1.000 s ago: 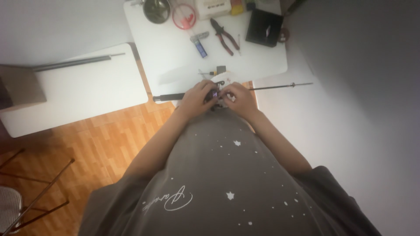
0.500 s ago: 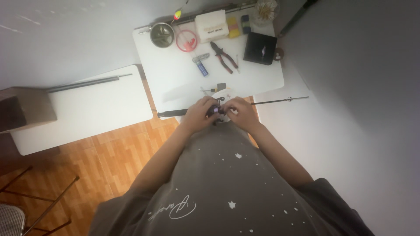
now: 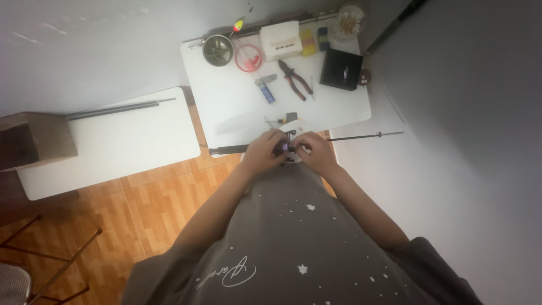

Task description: The person holds a fishing rod with a reel attached and uses a small screwdriver to tighten a screw on the reel's side plate. They rotate the reel to access the screw and continue adjusting it while holding the rod steady.

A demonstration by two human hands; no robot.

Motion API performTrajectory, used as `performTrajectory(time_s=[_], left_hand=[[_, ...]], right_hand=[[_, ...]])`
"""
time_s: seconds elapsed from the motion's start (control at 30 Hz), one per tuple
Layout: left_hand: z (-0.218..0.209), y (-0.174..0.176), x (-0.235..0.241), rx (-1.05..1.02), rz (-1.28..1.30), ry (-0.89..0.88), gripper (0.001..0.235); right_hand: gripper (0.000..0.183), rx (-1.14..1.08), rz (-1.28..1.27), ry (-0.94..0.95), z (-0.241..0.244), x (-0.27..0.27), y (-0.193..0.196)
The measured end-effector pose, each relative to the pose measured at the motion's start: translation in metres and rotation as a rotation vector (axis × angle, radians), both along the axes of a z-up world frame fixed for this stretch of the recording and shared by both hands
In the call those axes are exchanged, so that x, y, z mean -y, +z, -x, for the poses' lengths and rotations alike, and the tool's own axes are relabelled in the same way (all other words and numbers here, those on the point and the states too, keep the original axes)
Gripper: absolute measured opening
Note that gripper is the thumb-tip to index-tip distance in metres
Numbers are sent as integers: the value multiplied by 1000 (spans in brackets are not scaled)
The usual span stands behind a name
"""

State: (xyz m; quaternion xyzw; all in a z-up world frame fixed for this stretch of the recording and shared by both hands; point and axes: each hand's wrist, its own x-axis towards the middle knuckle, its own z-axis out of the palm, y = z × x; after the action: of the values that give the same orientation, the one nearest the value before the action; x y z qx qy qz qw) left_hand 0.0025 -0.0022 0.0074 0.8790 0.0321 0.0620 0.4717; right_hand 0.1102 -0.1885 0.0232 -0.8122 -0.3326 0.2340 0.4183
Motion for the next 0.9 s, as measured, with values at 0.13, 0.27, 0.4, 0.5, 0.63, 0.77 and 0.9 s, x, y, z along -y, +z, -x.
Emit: performTrajectory(time_s=[0.13,0.27,0.4,0.5,0.63,0.77,0.9], left_hand=[[-2,3,-6,-83,32,-47,40],[-1,-18,-8,-8,31,-64,31],[-2,-21,-9,-58,37,-89,25],[-5,-8,-16,-138,72,-140,30],[-8,-12,-20,-112,68,-190,39],[-12,-14,-23,-143,49,-246,44],[-11,-31,-21,-93,47,-244,49]], right_hand=[[5,-55,77,-7,5,-2,-2],[5,-3,-25,-77,9,-5,-9],[4,-24,73,-149,16,-11,3],[4,-77,31,-254,22,-18,15],[6,-44,100,-328,30,-19,20],[7,14,87,-340,39,-16,17],[6,41,34,-378,47,-12,13]])
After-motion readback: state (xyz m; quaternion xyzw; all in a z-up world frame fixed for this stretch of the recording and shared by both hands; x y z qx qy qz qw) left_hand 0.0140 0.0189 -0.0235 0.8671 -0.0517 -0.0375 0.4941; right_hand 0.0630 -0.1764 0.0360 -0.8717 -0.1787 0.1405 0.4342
